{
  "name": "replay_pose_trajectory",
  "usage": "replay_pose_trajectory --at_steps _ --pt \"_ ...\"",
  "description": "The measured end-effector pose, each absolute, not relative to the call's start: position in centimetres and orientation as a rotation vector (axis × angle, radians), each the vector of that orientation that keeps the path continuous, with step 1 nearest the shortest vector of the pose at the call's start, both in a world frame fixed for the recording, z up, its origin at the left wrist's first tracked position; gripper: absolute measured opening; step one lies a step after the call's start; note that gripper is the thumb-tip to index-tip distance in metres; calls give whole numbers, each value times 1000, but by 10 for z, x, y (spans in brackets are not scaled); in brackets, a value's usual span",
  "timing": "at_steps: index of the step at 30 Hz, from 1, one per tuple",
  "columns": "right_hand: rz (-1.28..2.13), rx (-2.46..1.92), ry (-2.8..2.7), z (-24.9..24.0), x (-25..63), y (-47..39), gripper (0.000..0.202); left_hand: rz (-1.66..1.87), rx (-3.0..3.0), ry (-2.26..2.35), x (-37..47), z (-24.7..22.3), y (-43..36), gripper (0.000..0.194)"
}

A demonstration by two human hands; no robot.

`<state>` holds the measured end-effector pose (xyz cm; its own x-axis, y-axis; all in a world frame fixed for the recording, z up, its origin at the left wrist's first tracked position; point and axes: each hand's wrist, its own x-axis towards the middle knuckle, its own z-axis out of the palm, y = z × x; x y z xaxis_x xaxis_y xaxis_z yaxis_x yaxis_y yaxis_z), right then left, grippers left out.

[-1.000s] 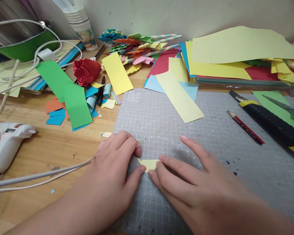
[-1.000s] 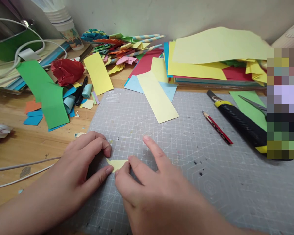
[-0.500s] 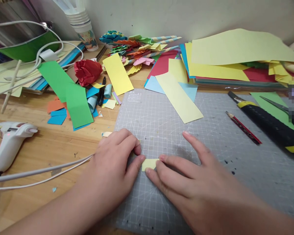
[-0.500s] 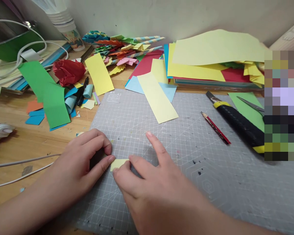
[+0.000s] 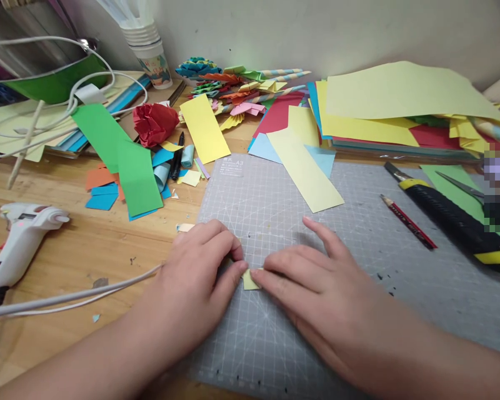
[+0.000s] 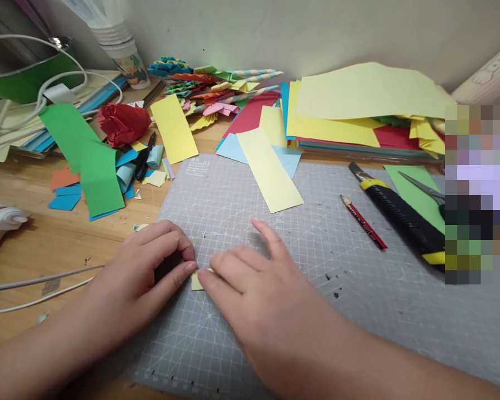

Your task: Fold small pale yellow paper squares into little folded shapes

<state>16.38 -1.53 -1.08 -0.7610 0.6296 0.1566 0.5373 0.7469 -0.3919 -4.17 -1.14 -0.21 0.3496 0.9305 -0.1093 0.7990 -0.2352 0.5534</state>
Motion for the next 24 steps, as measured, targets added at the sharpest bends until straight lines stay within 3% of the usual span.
replay_pose_trajectory --at_steps 6,24 --pt "647 -1150 -2511 -10 163 -10 12 298 2072 1450 -45 2 -13 13" --pt "680 -1227 -2471 -10 161 -19 11 434 2294 1309 -42 -4 -17 13"
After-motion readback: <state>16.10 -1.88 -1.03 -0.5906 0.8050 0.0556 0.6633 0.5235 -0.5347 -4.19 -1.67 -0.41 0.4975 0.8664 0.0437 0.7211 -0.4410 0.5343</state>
